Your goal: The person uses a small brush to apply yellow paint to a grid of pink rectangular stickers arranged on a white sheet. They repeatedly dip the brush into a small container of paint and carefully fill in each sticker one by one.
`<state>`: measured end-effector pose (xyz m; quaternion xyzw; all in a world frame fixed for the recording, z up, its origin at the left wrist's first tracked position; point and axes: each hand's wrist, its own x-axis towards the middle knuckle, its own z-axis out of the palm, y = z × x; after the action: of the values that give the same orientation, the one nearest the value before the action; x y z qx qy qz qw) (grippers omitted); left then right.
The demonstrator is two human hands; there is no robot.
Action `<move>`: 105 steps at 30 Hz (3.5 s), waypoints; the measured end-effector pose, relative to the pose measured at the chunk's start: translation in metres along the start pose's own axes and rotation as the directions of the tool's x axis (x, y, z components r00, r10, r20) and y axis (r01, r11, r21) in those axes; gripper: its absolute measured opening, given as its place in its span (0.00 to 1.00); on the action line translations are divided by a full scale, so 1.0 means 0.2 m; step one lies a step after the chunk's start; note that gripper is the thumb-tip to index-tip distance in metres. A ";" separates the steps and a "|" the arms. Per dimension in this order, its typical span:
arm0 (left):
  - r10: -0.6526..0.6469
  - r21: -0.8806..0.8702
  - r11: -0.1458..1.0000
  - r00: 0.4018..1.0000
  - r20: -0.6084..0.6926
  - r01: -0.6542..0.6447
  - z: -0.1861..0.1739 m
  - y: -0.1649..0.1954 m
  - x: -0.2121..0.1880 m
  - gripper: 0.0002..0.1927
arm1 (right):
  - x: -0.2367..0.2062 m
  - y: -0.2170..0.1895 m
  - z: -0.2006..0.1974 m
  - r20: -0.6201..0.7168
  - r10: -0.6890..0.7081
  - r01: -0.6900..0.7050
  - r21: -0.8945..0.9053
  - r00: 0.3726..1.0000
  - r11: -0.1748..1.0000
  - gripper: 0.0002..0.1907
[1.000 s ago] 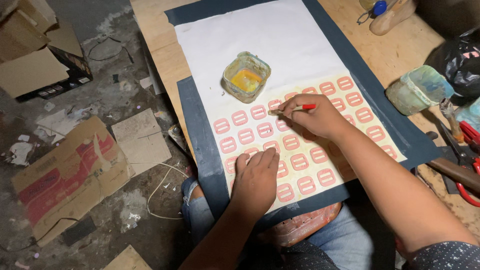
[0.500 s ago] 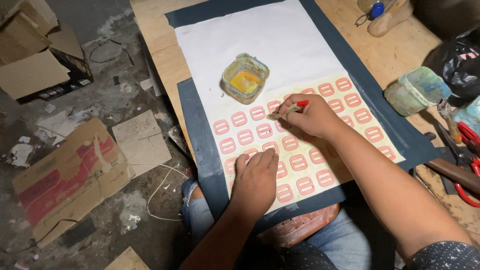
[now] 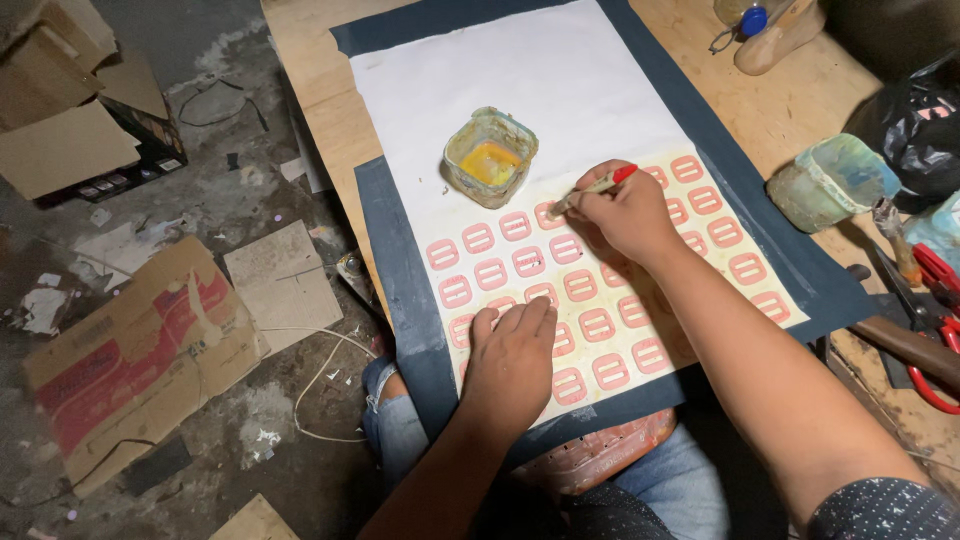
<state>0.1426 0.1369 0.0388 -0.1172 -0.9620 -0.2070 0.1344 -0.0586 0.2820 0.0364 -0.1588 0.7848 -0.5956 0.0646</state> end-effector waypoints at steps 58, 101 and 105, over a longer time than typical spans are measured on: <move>-0.013 -0.012 1.000 0.999 0.032 0.014 0.00 0.00 0.01 0.23 | 0.11 -0.22 -0.12 0.346 0.081 0.102 -0.479 0.935 0.872 0.09; -0.026 -0.037 0.999 0.998 0.053 0.028 -0.01 0.00 0.00 0.23 | 0.10 0.01 -0.22 0.174 0.066 -0.068 0.005 0.983 0.998 0.05; -0.018 -0.041 0.999 0.999 -0.027 0.017 0.01 0.01 -0.02 0.23 | 0.04 0.00 -0.31 -0.086 0.048 -0.034 0.162 0.995 0.986 0.06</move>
<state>0.1458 0.1380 0.0365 -0.1085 -0.9567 -0.2292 0.1431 -0.0838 0.3372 0.0538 -0.1101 0.7396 -0.6617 0.0541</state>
